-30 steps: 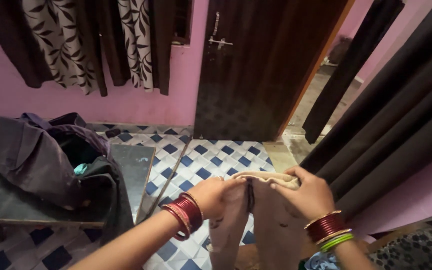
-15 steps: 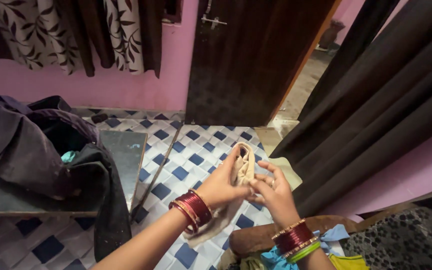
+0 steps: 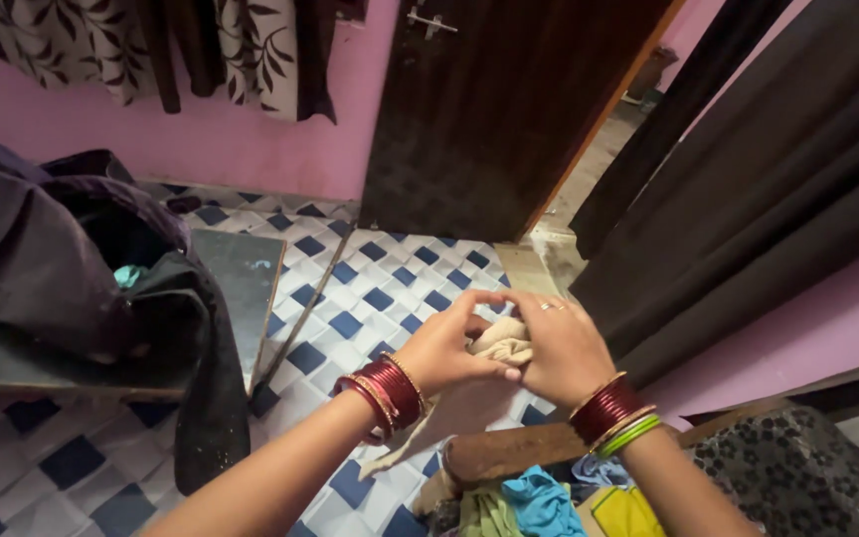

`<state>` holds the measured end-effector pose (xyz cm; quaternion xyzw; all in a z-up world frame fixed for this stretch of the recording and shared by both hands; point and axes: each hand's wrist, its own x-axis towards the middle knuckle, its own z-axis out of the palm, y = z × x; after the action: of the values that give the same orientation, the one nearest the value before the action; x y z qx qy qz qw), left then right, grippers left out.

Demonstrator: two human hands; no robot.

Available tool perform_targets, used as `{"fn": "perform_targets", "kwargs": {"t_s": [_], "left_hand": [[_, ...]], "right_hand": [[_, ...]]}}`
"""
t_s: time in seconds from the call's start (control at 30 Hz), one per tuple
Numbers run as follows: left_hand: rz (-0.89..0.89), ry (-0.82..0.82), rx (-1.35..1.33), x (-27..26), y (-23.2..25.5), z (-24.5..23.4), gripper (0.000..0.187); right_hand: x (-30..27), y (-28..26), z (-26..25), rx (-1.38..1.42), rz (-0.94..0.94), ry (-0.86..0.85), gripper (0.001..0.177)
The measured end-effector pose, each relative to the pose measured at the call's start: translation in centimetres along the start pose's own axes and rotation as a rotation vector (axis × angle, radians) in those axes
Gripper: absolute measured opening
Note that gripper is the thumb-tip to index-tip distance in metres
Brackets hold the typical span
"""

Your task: The person folds various pieces of clothing from a pile on a chair and places them into a purple bag on a small table. The person handles multiple garments one at a time, folding them before putting them into the bag.

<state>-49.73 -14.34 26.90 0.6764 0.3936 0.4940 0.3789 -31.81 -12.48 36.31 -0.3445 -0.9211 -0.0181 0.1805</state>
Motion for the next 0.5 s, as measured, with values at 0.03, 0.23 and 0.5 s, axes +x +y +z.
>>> {"fn": "perform_targets", "kwargs": {"t_s": [0.03,0.23,0.5], "left_hand": [[-0.02,0.022,-0.049,-0.1,-0.4,0.1,0.101],[-0.156,-0.074,0.091,-3.2,-5.6,1.5,0.113],[0.157,0.03,0.332,-7.1,-13.8,4.0,0.048]], "right_hand": [[0.0,0.1,-0.2,-0.012,0.06,-0.053,0.062],[-2.5,0.6,-1.6,0.13,0.167,0.054,0.039],[-6.5,4.9,-3.7,0.394,0.4,0.153,0.041]]}}
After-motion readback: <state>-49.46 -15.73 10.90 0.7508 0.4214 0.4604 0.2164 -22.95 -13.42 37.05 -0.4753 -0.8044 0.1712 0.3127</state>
